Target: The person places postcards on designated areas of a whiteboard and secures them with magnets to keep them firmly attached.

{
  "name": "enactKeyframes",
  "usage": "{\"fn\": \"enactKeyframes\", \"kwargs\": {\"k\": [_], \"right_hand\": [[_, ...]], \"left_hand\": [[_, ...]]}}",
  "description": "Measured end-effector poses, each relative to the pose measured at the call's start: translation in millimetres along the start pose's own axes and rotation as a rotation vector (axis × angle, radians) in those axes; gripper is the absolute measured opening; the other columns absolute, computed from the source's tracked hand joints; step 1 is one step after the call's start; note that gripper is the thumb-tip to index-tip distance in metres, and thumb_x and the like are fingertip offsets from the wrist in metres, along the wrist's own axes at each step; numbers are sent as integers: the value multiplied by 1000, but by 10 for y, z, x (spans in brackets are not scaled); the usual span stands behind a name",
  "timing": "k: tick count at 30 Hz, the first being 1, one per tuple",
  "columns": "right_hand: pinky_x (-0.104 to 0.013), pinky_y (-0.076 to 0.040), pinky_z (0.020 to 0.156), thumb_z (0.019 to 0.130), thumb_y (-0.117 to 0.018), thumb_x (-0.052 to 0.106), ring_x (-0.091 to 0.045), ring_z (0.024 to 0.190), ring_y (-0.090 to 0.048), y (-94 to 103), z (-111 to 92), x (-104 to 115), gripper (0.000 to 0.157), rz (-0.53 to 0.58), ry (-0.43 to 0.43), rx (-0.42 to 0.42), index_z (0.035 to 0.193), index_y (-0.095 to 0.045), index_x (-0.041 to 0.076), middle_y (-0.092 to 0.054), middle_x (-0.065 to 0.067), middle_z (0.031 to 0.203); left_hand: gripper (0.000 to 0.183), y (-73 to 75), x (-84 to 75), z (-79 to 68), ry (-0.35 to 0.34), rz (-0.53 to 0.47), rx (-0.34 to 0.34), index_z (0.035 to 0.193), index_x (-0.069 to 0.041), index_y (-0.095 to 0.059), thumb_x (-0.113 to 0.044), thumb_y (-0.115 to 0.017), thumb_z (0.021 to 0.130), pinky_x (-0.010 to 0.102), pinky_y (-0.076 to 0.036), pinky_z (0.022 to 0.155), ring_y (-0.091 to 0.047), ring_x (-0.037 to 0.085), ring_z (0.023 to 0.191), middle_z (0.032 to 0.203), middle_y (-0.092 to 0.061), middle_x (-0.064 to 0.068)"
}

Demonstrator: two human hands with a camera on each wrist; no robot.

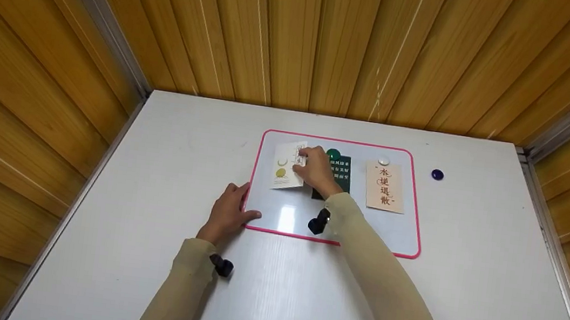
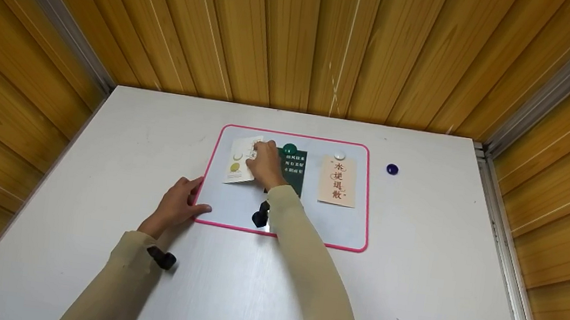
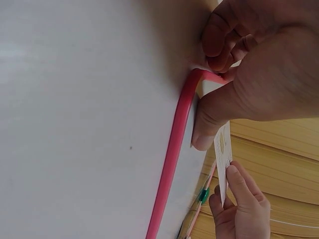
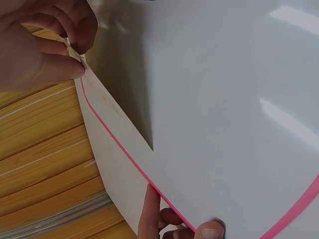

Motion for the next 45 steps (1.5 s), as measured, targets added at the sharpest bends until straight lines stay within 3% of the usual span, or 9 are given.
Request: {"fn": "enactKeyframes", "kwargs": {"k": [5,9,16,24,29,45], "right_hand": [[-43,-39,110,92,-77,13,-30,121,-51,-51,-15,16,55,-42,-4,32,140,-58,-5,-56,-20,133],[-43,-41,108,91,-78,15,-30,119,-50,-94,-29,18,56,-61,-19,54,140,-58,-6,-54,-20,132],[-44,-46,97,91,-78,17,-28,108,-51,-153,-62,17,53,-97,-81,52,137,-60,-2,-51,-17,127],[-43,-50,84,92,-77,18,-29,94,-55,-213,-94,53,35,-185,-78,44,119,-65,-1,-52,-17,117],[-40,-49,76,93,-76,17,-29,87,-55,-235,-116,89,34,-209,-81,43,118,-64,-3,-51,-18,115],[-42,-53,79,95,-72,14,-30,88,-59,-270,-154,135,34,-211,-76,52,122,-62,-5,-50,-22,121]], "left_hand": [[88,5,0,0,-4,-17,0,155,-8,-45,-31,-88,82,40,-45,84,-50,24,90,109,-52,10],[89,-2,0,-2,1,-24,7,156,-9,-44,-31,-88,82,39,-44,83,-49,24,89,108,-51,10],[89,-10,19,5,16,-19,10,157,-11,-44,-33,-88,82,38,-44,84,-50,24,90,108,-50,9],[89,13,-2,5,-5,-20,-4,156,-10,-45,-32,-89,82,39,-45,84,-50,23,90,107,-51,9],[89,23,-27,-8,-10,-17,-15,155,-9,-46,-32,-89,81,38,-46,83,-50,24,89,106,-51,9],[88,5,-31,-18,-9,-5,-7,155,-9,-45,-32,-88,82,39,-46,85,-51,24,90,108,-52,10]]}}
Point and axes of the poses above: each hand's wrist, its own z-axis towards the middle knuckle, its own y-axis out of the back of the hand, x = y × z, the point moved 10 cm from there along z, towards the middle knuckle
